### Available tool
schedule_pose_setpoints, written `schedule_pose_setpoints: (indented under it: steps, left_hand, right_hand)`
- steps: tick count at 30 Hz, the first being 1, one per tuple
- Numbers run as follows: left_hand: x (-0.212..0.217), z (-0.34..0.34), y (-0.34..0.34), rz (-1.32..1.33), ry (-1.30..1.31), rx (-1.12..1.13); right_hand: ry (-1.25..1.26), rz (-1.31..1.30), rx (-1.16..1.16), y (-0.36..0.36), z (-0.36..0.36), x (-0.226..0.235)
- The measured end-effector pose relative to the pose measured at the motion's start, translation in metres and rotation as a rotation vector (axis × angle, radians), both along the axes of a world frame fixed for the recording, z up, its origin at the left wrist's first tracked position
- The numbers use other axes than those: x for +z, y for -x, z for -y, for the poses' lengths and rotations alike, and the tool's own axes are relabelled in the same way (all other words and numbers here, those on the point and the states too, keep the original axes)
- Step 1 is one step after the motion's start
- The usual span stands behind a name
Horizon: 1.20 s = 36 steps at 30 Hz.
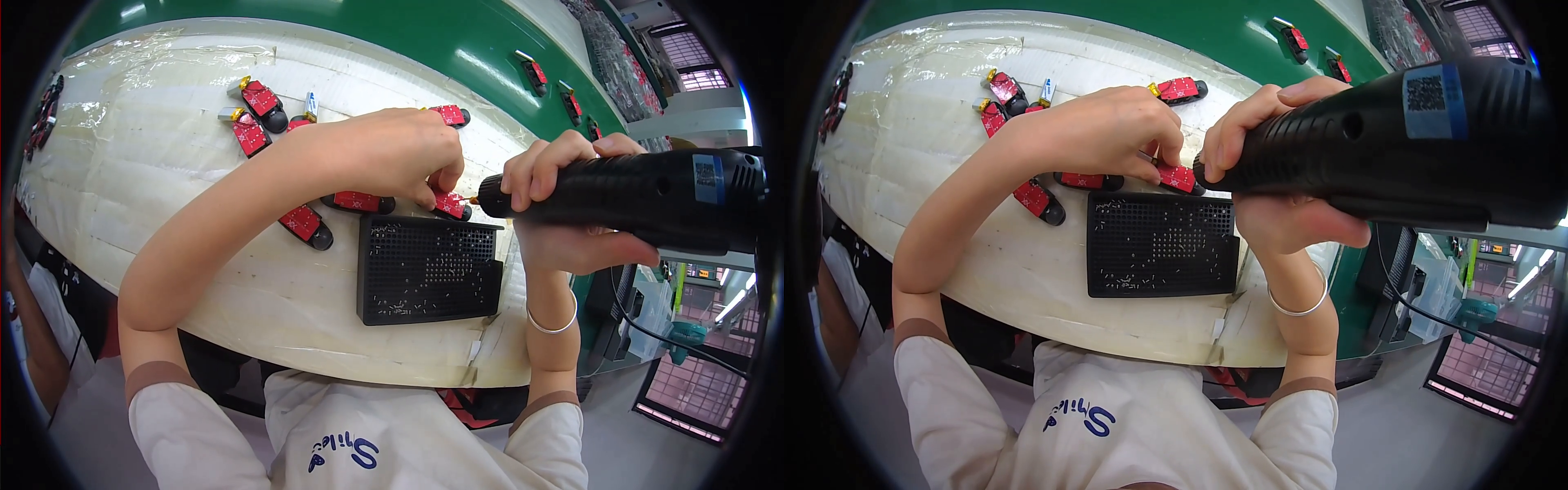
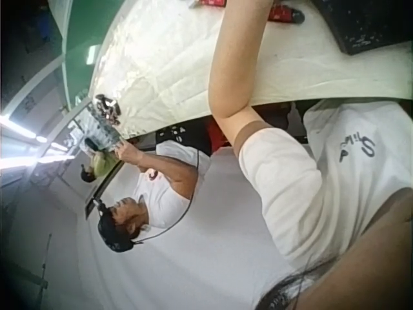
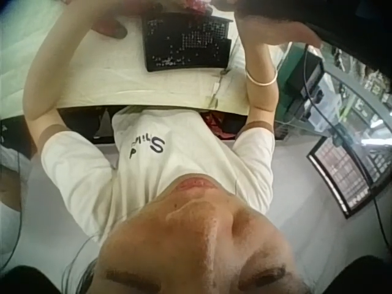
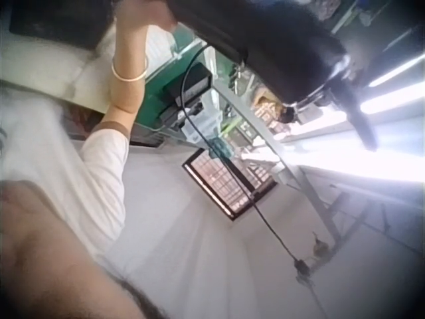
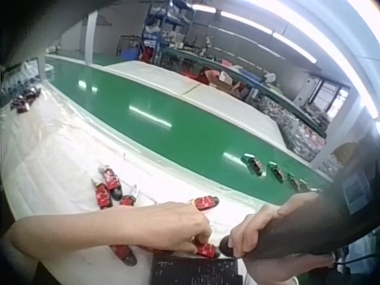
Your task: The worker is using an electric screwdriver to assemble small red and black electronic devices on an assembly line.
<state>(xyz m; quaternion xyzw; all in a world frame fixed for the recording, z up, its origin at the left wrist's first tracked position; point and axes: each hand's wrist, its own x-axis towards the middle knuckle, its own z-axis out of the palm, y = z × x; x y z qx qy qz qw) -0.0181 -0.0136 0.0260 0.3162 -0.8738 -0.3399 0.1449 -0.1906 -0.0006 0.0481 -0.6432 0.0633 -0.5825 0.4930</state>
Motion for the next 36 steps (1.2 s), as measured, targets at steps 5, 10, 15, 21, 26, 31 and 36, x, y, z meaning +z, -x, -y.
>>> schedule_pose_setpoints:
  steps: [5,10,15,21,26,31,36]
  left_hand:
    - [0.002,-0.001,0.002,-0.033,0.032,-0.055]
    - [0.009,0.000,-0.013,0.107,0.015,-0.053]
    - [0.024,0.010,-0.033,0.173,0.058,0.034]
    - [-0.010,0.011,-0.005,-0.037,0.327,0.231]
    - [-0.014,0.003,0.005,-0.174,0.085,-0.046]
    - [-0.012,0.000,0.005,-0.159,0.055,-0.040]
    - [-0.012,0.001,0.006,-0.160,0.092,-0.054]
  right_hand:
    - [0.063,-0.112,-0.058,0.006,-0.004,0.004]
    - [0.080,-0.063,-0.014,0.006,-0.018,0.014]
    - [0.054,-0.085,0.079,0.010,-0.024,0.010]
    - [0.020,-0.093,0.101,0.009,-0.022,0.006]
    - [0.011,-0.094,0.068,0.009,-0.022,0.001]
    - [0.018,-0.087,0.062,0.008,-0.025,0.014]
    - [0.081,-0.025,0.029,0.007,-0.014,0.015]
